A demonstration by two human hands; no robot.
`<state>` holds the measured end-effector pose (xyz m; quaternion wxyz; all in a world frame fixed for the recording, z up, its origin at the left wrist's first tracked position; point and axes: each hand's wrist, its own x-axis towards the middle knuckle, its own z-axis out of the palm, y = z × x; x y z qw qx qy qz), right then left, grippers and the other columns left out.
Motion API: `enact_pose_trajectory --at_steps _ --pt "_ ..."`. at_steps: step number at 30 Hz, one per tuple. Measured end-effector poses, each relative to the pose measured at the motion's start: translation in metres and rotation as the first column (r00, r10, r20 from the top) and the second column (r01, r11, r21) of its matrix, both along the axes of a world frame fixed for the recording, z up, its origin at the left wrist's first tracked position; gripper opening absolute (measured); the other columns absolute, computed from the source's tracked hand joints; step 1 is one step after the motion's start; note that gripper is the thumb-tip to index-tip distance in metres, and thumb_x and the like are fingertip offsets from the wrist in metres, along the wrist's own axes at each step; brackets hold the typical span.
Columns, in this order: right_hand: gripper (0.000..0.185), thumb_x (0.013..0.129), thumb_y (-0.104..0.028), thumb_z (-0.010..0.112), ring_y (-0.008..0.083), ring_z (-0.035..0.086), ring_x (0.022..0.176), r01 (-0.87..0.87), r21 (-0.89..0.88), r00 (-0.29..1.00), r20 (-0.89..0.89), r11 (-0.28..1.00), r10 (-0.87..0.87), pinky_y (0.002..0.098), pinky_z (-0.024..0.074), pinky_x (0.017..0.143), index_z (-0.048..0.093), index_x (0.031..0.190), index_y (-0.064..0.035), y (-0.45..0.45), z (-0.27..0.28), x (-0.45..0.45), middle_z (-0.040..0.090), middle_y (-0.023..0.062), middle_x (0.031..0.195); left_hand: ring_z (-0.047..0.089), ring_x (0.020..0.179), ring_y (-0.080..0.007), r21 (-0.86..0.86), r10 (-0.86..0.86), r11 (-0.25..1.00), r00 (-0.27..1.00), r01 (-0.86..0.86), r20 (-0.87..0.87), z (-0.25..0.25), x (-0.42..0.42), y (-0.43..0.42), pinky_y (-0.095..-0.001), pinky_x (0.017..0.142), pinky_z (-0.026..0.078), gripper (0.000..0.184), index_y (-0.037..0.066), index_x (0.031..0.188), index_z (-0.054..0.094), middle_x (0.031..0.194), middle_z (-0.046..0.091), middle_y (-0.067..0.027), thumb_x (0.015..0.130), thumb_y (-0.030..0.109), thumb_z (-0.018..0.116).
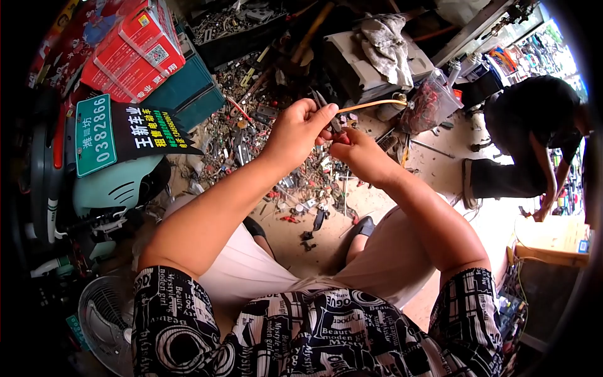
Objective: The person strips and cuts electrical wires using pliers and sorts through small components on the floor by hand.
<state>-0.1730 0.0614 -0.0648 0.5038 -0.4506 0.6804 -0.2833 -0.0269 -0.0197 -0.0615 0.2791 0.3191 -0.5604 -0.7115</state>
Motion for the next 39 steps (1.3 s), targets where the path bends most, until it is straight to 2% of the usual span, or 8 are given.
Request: enact_pose_trajectory --at_steps 12,17,24,30,32,33,35,39 --pt "0.023 0.082 -0.023 0.053 0.0226 0.054 0.063 0.062 -0.137 0.988 -0.135 0.989 -0.08 0.0384 0.0447 0.064 0.05 0.078 -0.0003 -0.009 -0.01 -0.015 0.056 0.0122 0.065 0.055 0.073 -0.0055 -0.401 0.044 0.915 0.978 0.044 0.206 -0.005 0.004 -0.003 -0.0239 0.064 0.046 0.023 -0.001 0.1 0.057 0.083 0.061 -0.0011 0.09 0.019 0.063" --pt "0.025 0.081 -0.025 0.053 0.025 0.055 0.063 0.057 -0.095 0.985 -0.157 0.994 -0.071 0.0391 0.0451 0.065 0.047 0.074 -0.0019 -0.006 -0.012 -0.012 0.055 0.014 0.064 0.057 0.062 -0.0197 -0.751 0.248 0.659 0.953 -0.036 0.172 -0.005 0.004 0.001 -0.0337 0.056 0.044 0.023 -0.001 0.088 0.058 0.07 0.06 -0.0106 0.091 0.021 0.062" --pt "0.022 0.081 -0.021 0.054 0.019 0.05 0.059 0.058 -0.136 0.993 -0.091 0.989 -0.071 0.036 0.0433 0.06 0.046 0.072 -0.0031 -0.002 -0.007 -0.011 0.051 0.0086 0.061 0.054 0.06 -0.0259 -0.807 0.27 0.585 0.957 -0.074 0.108 -0.001 0.003 0.003 -0.0371 0.055 0.042 0.025 -0.002 0.085 0.056 0.067 0.057 -0.0159 0.093 0.021 0.059" --pt "0.019 0.079 -0.018 0.056 0.0173 0.047 0.056 0.108 -0.214 0.982 -0.13 0.971 -0.138 0.0345 0.0415 0.055 0.046 0.072 -0.003 0.004 0.004 -0.009 0.05 0.0073 0.059 0.045 0.051 -0.0147 -0.577 0.153 0.816 0.974 -0.028 0.169 0.004 0.001 0.006 -0.0309 0.048 0.036 0.036 0.001 0.08 0.055 0.057 0.047 -0.0043 0.099 0.031 0.048" --pt "0.019 0.078 -0.017 0.056 0.0184 0.048 0.055 0.087 -0.26 0.967 -0.211 0.962 -0.144 0.0344 0.0418 0.055 0.046 0.072 -0.0025 0.004 -0.001 -0.011 0.05 0.0102 0.058 0.035 0.046 -0.0062 -0.124 -0.022 0.992 0.996 0.032 0.085 -0.002 0.001 0.003 -0.0242 0.043 0.027 0.04 0.005 0.077 0.052 0.055 0.037 0.0053 0.1 0.037 0.044" --pt "0.019 0.078 -0.017 0.056 0.0184 0.048 0.055 0.091 -0.259 0.967 -0.208 0.961 -0.148 0.0344 0.0418 0.055 0.046 0.072 -0.0025 0.004 -0.001 -0.012 0.05 0.0102 0.058 0.035 0.046 -0.0062 -0.124 -0.026 0.992 0.996 0.037 0.088 -0.001 0.002 0.004 -0.0242 0.043 0.027 0.04 0.005 0.077 0.052 0.055 0.037 0.0053 0.1 0.037 0.044" --pt "0.019 0.078 -0.016 0.057 0.0216 0.048 0.054 0.049 -0.288 0.951 -0.28 0.956 -0.133 0.0356 0.0426 0.056 0.046 0.072 -0.002 0.005 0.001 -0.013 0.051 0.0134 0.058 0.025 0.043 -0.0027 0.381 -0.093 0.914 0.985 0.142 -0.146 0.004 0.005 0.006 -0.02 0.041 0.02 0.039 0.009 0.077 0.05 0.055 0.029 0.0097 0.1 0.039 0.043" --pt "0.016 0.074 -0.013 0.058 0.0343 0.054 0.058 -0.051 -0.357 0.913 -0.395 0.933 -0.101 0.0401 0.0441 0.058 0.047 0.072 -0.0022 0.009 0.015 -0.013 0.053 0.0168 0.06 0.026 0.038 -0.0046 0.628 -0.219 0.674 0.917 0.389 -0.333 0.008 0.014 -0.001 -0.0206 0.038 0.021 0.041 0.012 0.073 0.044 0.052 0.03 0.0082 0.101 0.041 0.036"
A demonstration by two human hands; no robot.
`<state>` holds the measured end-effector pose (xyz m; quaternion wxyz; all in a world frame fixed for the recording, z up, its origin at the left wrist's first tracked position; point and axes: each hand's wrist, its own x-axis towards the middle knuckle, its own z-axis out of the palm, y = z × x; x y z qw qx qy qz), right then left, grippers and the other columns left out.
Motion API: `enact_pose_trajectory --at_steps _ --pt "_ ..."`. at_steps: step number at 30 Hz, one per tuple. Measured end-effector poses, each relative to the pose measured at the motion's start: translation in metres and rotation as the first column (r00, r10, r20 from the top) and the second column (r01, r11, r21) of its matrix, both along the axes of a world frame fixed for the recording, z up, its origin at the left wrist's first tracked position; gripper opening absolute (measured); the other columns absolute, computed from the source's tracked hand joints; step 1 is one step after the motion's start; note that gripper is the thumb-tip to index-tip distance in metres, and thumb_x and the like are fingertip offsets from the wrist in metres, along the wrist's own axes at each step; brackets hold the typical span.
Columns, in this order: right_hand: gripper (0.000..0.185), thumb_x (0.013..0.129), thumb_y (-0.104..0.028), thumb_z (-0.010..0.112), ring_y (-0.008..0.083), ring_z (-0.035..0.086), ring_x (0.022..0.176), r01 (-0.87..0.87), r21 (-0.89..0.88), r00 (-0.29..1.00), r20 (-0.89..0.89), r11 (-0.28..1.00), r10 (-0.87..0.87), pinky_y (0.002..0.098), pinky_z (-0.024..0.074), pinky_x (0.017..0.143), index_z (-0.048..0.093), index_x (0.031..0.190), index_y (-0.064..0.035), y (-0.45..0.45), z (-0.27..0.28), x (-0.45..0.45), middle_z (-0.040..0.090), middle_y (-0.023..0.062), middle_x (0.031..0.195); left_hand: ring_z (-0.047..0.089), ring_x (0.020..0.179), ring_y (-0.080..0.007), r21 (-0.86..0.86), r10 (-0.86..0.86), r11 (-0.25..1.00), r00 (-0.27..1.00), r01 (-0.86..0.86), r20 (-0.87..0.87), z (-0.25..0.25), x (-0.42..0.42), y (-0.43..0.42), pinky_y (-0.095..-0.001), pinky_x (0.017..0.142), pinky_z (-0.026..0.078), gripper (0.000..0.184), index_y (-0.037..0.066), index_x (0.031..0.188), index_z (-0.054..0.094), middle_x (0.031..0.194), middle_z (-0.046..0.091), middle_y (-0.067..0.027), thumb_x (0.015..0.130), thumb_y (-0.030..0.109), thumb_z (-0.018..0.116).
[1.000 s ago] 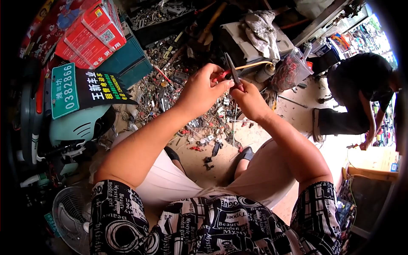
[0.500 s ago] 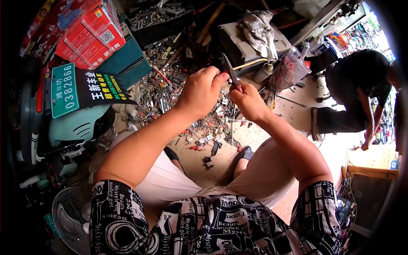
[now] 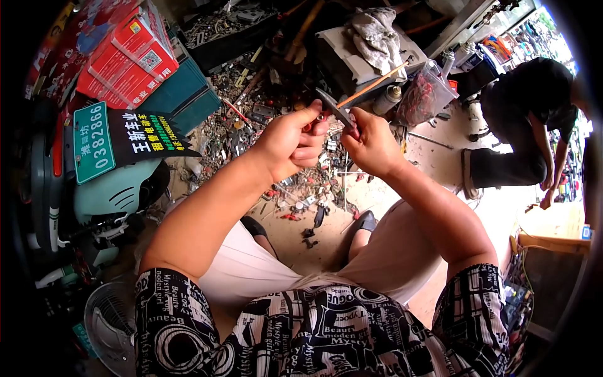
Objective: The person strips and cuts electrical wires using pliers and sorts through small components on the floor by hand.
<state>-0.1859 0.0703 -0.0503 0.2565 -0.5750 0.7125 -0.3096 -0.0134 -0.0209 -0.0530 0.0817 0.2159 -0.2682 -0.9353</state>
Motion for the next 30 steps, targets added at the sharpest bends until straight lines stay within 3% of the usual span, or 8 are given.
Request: enact_pose_trajectory --at_steps 6,8,10,11,15,17,25,30 --pt "0.024 0.068 -0.003 0.054 0.0304 0.047 0.055 -0.267 -0.288 0.962 -0.129 0.92 0.239 0.0358 0.0396 0.053 0.055 0.092 -0.0001 0.006 0.001 -0.014 0.046 0.0124 0.062 0.024 0.038 -0.0056 0.3 -0.211 0.908 0.938 0.292 -0.274 0.0 0.007 0.015 -0.0216 0.038 0.02 0.042 0.014 0.07 0.043 0.051 0.028 0.0075 0.099 0.045 0.04" --pt "0.022 0.069 -0.003 0.055 0.0248 0.045 0.053 -0.265 -0.287 0.961 -0.152 0.921 0.23 0.0336 0.0385 0.052 0.055 0.091 -0.0007 0.007 0.002 -0.015 0.045 0.0109 0.062 0.027 0.038 -0.0063 0.282 -0.112 0.944 0.971 0.171 -0.212 0.006 0.007 0.021 -0.0218 0.039 0.021 0.042 0.014 0.07 0.043 0.053 0.032 0.0064 0.1 0.043 0.036" --pt "0.016 0.07 -0.011 0.058 0.0378 0.053 0.062 -0.17 -0.181 0.985 -0.053 0.969 0.163 0.0417 0.043 0.056 0.046 0.075 -0.0021 0.002 -0.003 -0.013 0.052 0.0163 0.065 0.032 0.041 -0.0061 0.181 -0.098 0.974 0.974 0.136 -0.206 0.002 0.005 0.019 -0.0211 0.04 0.024 0.045 0.013 0.076 0.048 0.056 0.035 0.0056 0.099 0.049 0.035" --pt "0.017 0.073 -0.013 0.058 0.03 0.052 0.056 -0.143 -0.181 0.989 -0.001 0.973 0.146 0.0383 0.0422 0.054 0.045 0.074 -0.002 0.0 -0.008 -0.013 0.049 0.0138 0.061 0.035 0.044 -0.0059 -0.071 0.018 0.997 0.999 -0.02 -0.03 0.002 0.002 0.019 -0.0205 0.041 0.026 0.046 0.011 0.082 0.051 0.058 0.038 0.0048 0.099 0.05 0.035" --pt "0.018 0.079 -0.016 0.056 0.0129 0.045 0.055 0.017 -0.017 0.958 0.287 1.0 -0.011 0.033 0.0402 0.053 0.047 0.075 -0.0015 -0.004 -0.003 -0.007 0.045 0.0057 0.058 0.051 0.06 -0.0103 -0.93 0.431 0.343 0.902 -0.13 0.033 0.002 -0.002 0.008 -0.0246 0.053 0.041 0.04 0.004 0.108 0.051 0.077 0.055 -0.0018 0.095 0.041 0.052" --pt "0.018 0.079 -0.017 0.056 0.0131 0.046 0.056 0.04 0.005 0.957 0.286 0.999 -0.04 0.0328 0.0407 0.054 0.049 0.076 -0.0014 -0.006 -0.005 -0.006 0.048 0.0061 0.059 0.056 0.064 -0.0199 -0.996 0.471 -0.09 0.882 0.012 -0.032 0.007 0.0 0.007 -0.0329 0.058 0.047 0.046 0.002 0.108 0.05 0.08 0.057 -0.0092 0.082 0.032 0.072" --pt "0.02 0.082 -0.021 0.054 0.0093 0.043 0.056 -0.015 0.171 0.9 0.431 0.985 -0.061 0.0301 0.0382 0.052 0.047 0.073 -0.0044 -0.001 -0.01 0.006 0.047 0.0008 0.059 0.058 0.068 -0.0394 -0.905 0.503 -0.418 0.85 0.082 -0.155 0.005 -0.004 0.004 -0.0437 0.056 0.047 0.025 0.002 0.081 0.054 0.076 0.061 -0.019 0.087 0.024 0.065" --pt "0.021 0.083 -0.022 0.054 0.0093 0.043 0.055 -0.033 0.205 0.875 0.478 0.978 -0.071 0.0292 0.0372 0.051 0.048 0.073 -0.0041 -0.002 0.001 0.011 0.048 0.0002 0.059 0.057 0.062 -0.0369 -0.896 0.509 -0.428 0.85 0.115 -0.134 0.006 -0.005 -0.001 -0.0428 0.053 0.045 0.029 0.002 0.078 0.055 0.069 0.06 -0.0168 0.091 0.028 0.061"
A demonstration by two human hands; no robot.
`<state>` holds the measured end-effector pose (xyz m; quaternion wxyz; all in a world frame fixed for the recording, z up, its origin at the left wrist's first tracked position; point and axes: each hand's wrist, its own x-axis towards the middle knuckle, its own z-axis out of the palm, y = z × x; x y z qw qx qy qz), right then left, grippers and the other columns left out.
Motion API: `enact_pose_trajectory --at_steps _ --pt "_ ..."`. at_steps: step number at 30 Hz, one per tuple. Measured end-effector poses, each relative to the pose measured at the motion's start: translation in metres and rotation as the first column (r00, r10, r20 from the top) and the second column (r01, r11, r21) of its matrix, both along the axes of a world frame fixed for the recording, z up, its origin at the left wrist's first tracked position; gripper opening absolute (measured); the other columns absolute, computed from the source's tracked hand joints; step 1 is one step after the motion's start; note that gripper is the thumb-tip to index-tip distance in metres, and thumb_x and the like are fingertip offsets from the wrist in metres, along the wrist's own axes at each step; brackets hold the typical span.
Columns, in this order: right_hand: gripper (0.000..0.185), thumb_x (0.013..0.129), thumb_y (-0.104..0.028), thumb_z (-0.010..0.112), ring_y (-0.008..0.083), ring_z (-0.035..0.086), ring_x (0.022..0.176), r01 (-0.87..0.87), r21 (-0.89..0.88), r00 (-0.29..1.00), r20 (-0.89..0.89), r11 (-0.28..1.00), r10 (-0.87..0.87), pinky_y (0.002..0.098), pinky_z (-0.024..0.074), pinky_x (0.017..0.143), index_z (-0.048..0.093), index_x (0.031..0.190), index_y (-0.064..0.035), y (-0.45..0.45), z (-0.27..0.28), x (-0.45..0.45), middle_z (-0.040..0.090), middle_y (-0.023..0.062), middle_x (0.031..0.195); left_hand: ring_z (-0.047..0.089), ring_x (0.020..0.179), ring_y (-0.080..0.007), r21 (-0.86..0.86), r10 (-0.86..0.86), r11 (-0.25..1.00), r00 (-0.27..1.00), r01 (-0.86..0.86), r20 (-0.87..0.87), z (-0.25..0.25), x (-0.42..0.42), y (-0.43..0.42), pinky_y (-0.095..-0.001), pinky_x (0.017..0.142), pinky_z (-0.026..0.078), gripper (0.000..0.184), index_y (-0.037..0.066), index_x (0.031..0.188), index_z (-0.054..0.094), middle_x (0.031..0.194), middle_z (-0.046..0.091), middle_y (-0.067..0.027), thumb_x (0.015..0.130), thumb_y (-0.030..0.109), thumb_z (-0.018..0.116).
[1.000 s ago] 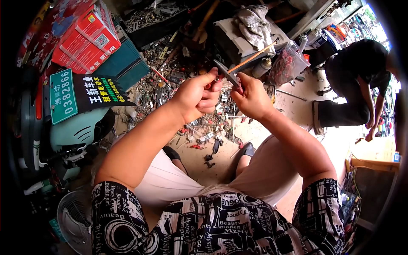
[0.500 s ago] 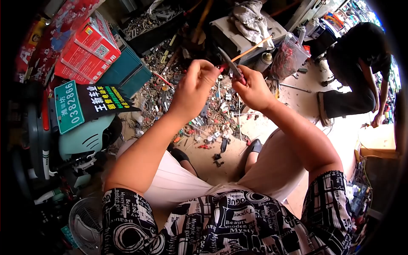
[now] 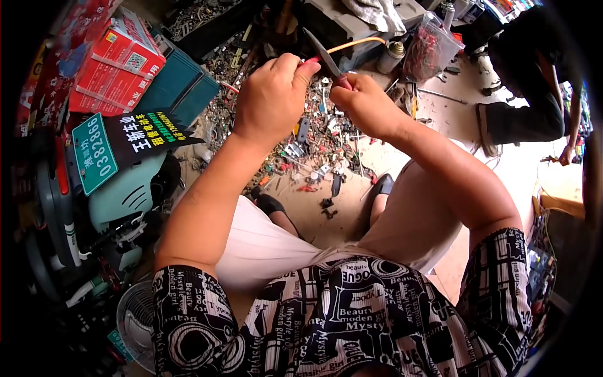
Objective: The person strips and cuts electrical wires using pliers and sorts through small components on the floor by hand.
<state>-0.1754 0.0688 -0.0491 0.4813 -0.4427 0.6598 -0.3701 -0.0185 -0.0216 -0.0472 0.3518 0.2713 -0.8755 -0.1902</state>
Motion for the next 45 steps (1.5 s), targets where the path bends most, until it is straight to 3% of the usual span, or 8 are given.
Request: enact_pose_trajectory --at_steps 4,8,24,29,34,37,39,45 --pt "0.024 0.081 -0.025 0.054 0.0123 0.047 0.055 0.024 -0.016 0.993 -0.112 1.0 -0.026 0.0316 0.0404 0.054 0.049 0.075 -0.0026 0.002 0.008 0.003 0.05 0.0041 0.059 0.05 0.049 -0.0236 0.517 0.038 0.856 0.998 -0.006 -0.051 0.002 0.001 0.006 -0.0353 0.048 0.039 0.041 0.002 0.069 0.054 0.054 0.051 -0.0107 0.095 0.033 0.055" --pt "0.024 0.081 -0.025 0.054 0.0139 0.048 0.057 0.007 0.003 0.992 -0.124 1.0 -0.006 0.0325 0.0411 0.055 0.048 0.075 -0.0026 0.002 0.004 0.001 0.051 0.0055 0.06 0.04 0.048 -0.0039 0.572 -0.032 0.817 0.995 0.079 -0.091 0.002 0.004 0.005 -0.0209 0.045 0.031 0.043 0.005 0.07 0.05 0.055 0.045 0.0037 0.098 0.038 0.049" --pt "0.023 0.078 -0.025 0.056 0.0218 0.055 0.054 0.041 -0.263 0.914 -0.38 0.964 -0.143 0.0353 0.0455 0.056 0.049 0.072 -0.0035 -0.01 -0.005 0.001 0.055 0.0126 0.059 0.032 0.037 -0.0067 0.932 0.123 0.034 0.924 0.36 -0.361 0.019 -0.001 0.008 -0.0223 0.036 0.024 0.037 0.015 0.071 0.042 0.05 0.033 0.0053 0.098 0.04 0.046" --pt "0.025 0.08 -0.026 0.057 0.016 0.052 0.055 0.046 -0.124 0.98 -0.188 0.991 -0.069 0.0339 0.0448 0.057 0.048 0.072 -0.0039 -0.012 -0.003 0.004 0.053 0.0084 0.059 0.042 0.048 -0.0049 0.604 0.048 0.796 0.992 0.034 -0.119 0.009 -0.002 0.003 -0.0212 0.044 0.032 0.039 0.006 0.076 0.053 0.057 0.046 0.0027 0.098 0.038 0.049" --pt "0.027 0.081 -0.028 0.057 0.0171 0.052 0.056 -0.02 -0.114 1.0 -0.018 0.993 0.018 0.0337 0.0451 0.058 0.049 0.074 -0.0028 -0.013 0.004 0.007 0.055 0.0086 0.06 0.037 0.051 -0.0046 0.181 0.019 0.983 0.99 0.007 -0.14 0.01 -0.005 0.0 -0.0237 0.047 0.03 0.037 0.004 0.08 0.056 0.058 0.046 0.0035 0.098 0.036 0.049" --pt "0.028 0.08 -0.028 0.056 0.0203 0.055 0.058 0.067 -0.097 0.984 -0.159 0.993 -0.082 0.0352 0.0463 0.061 0.047 0.072 -0.0025 -0.011 0.004 0.011 0.056 0.0114 0.062 0.035 0.048 -0.0043 0.482 0.062 0.876 0.991 0.004 -0.122 0.009 -0.002 -0.001 -0.0225 0.044 0.027 0.038 0.005 0.079 0.055 0.057 0.043 0.0041 0.098 0.037 0.049" --pt "0.027 0.079 -0.027 0.056 0.023 0.056 0.058 0.065 -0.136 0.973 -0.212 0.989 -0.093 0.0362 0.0468 0.061 0.048 0.072 -0.0024 -0.01 0.003 0.009 0.057 0.013 0.062 0.031 0.043 -0.0047 0.85 0.093 0.466 0.942 0.244 -0.322 0.009 -0.003 -0.003 -0.0213 0.041 0.024 0.037 0.007 0.078 0.051 0.055 0.039 0.0049 0.098 0.038 0.048" --pt "0.024 0.077 -0.024 0.057 0.0337 0.059 0.063 -0.002 -0.221 0.897 -0.431 0.975 -0.096 0.0409 0.0476 0.062 0.05 0.073 -0.0022 -0.008 0.002 0.0 0.059 0.018 0.065 0.029 0.037 -0.006 0.927 0.173 0.008 0.913 0.374 -0.37 0.02 -0.001 0.008 -0.0211 0.036 0.023 0.034 0.011 0.078 0.044 0.053 0.036 0.0054 0.099 0.038 0.042"
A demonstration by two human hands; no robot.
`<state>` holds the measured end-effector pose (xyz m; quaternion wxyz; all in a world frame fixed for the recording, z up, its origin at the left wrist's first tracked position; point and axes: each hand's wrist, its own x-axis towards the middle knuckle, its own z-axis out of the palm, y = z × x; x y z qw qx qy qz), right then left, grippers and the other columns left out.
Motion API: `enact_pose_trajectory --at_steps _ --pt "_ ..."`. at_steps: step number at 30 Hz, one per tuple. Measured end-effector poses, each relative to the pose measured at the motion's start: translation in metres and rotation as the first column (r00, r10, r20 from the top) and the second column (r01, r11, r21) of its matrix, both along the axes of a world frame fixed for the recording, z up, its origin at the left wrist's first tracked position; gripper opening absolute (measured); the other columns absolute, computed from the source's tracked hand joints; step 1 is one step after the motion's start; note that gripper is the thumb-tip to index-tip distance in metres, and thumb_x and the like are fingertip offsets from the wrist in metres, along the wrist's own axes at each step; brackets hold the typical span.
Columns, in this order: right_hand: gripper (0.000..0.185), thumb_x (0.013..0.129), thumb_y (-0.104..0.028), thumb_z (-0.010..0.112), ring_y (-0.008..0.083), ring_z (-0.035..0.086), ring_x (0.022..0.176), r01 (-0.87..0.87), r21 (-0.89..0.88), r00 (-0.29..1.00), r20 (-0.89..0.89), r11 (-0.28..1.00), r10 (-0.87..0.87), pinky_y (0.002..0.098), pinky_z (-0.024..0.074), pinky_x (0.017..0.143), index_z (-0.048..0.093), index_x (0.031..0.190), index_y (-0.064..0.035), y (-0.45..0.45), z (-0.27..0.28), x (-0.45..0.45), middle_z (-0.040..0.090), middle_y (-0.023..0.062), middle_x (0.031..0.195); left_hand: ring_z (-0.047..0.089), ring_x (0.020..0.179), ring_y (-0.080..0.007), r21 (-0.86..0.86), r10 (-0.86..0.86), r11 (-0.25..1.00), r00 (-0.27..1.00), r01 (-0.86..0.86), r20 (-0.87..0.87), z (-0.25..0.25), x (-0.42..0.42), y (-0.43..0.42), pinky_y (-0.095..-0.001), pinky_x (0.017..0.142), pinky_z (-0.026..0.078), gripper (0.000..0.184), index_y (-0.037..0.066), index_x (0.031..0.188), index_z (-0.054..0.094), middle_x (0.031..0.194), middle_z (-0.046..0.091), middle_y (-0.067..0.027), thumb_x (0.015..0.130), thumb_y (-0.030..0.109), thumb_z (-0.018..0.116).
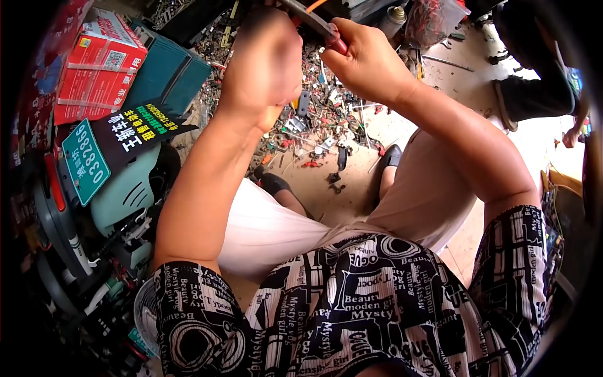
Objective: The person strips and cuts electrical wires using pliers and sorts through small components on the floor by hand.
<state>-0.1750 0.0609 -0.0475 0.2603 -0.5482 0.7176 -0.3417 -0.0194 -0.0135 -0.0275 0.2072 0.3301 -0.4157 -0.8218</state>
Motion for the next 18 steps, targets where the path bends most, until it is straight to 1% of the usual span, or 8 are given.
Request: enact_pose_trajectory --at_steps 3,5,7,9,11,14,16,18 --pt "0.021 0.075 -0.022 0.058 0.037 0.059 0.066 -0.051 -0.089 0.993 -0.111 0.995 0.04 0.0437 0.0472 0.062 0.049 0.074 -0.0036 0.001 -0.007 -0.01 0.059 0.0172 0.067 0.029 0.034 -0.0067 0.193 -0.086 0.976 0.991 0.104 -0.103 0.001 0.005 0.003 -0.022 0.033 0.024 0.033 0.012 0.078 0.042 0.052 0.035 0.0063 0.101 0.036 0.036" --pt "0.019 0.073 -0.021 0.059 0.0377 0.058 0.068 -0.197 -0.211 0.936 -0.333 0.957 0.119 0.0457 0.0468 0.062 0.049 0.076 -0.005 0.003 -0.012 -0.02 0.056 0.0165 0.068 0.029 0.034 -0.0067 0.258 -0.141 0.95 0.98 0.174 -0.142 -0.003 0.011 0.006 -0.0218 0.032 0.024 0.033 0.012 0.078 0.042 0.052 0.035 0.0068 0.101 0.035 0.035" --pt "0.018 0.071 -0.019 0.06 0.0371 0.058 0.069 -0.238 -0.242 0.922 -0.362 0.941 0.14 0.0463 0.0465 0.061 0.05 0.079 -0.0059 0.01 -0.013 -0.029 0.055 0.0152 0.072 0.029 0.034 -0.0064 0.341 -0.174 0.913 0.97 0.224 -0.171 -0.009 0.016 0.016 -0.0213 0.032 0.026 0.033 0.012 0.078 0.043 0.053 0.035 0.0071 0.101 0.034 0.035" --pt "0.02 0.07 -0.016 0.061 0.0372 0.057 0.071 -0.396 -0.276 0.853 -0.463 0.876 0.24 0.046 0.0464 0.06 0.049 0.081 -0.0054 0.016 -0.011 -0.034 0.055 0.014 0.074 0.03 0.034 -0.0065 0.391 -0.21 0.877 0.954 0.281 -0.213 -0.015 0.022 0.026 -0.021 0.031 0.028 0.032 0.012 0.078 0.044 0.053 0.036 0.007 0.101 0.032 0.035" --pt "0.022 0.069 -0.013 0.062 0.0372 0.057 0.071 -0.451 -0.318 0.837 -0.475 0.834 0.272 0.0458 0.046 0.06 0.048 0.082 -0.0044 0.02 -0.015 -0.038 0.053 0.0133 0.074 0.03 0.033 -0.0066 0.437 -0.229 0.84 0.94 0.323 -0.254 -0.019 0.025 0.038 -0.0213 0.031 0.028 0.03 0.011 0.079 0.044 0.055 0.037 0.0061 0.101 0.03 0.034" --pt "0.021 0.071 -0.015 0.063 0.0381 0.056 0.072 -0.457 -0.222 0.849 -0.398 0.862 0.347 0.0456 0.0456 0.061 0.048 0.082 -0.0034 0.023 -0.024 -0.035 0.054 0.0153 0.075 0.034 0.037 -0.0069 0.455 -0.247 0.821 0.932 0.346 -0.264 -0.021 0.028 0.04 -0.0213 0.035 0.031 0.031 0.011 0.08 0.044 0.055 0.037 0.0061 0.101 0.032 0.035" --pt "0.021 0.074 -0.017 0.063 0.0383 0.057 0.072 -0.379 -0.165 0.889 -0.34 0.911 0.308 0.0451 0.0456 0.062 0.048 0.081 -0.003 0.02 -0.026 -0.026 0.055 0.0159 0.074 0.039 0.043 -0.0075 0.263 -0.165 0.949 0.985 0.173 -0.052 -0.022 0.024 0.039 -0.0213 0.041 0.034 0.032 0.01 0.083 0.046 0.057 0.038 0.0057 0.101 0.034 0.037" --pt "0.026 0.083 -0.023 0.062 0.0381 0.057 0.069 -0.233 -0.041 0.957 -0.184 0.972 0.222 0.0431 0.0456 0.062 0.048 0.079 -0.0014 0.017 -0.02 -0.014 0.057 0.0178 0.073 0.041 0.048 -0.0069 -0.218 -0.093 0.968 0.987 0.12 0.131 -0.029 0.021 0.031 -0.0225 0.047 0.035 0.034 0.009 0.082 0.05 0.058 0.042 0.0043 0.101 0.036 0.04"
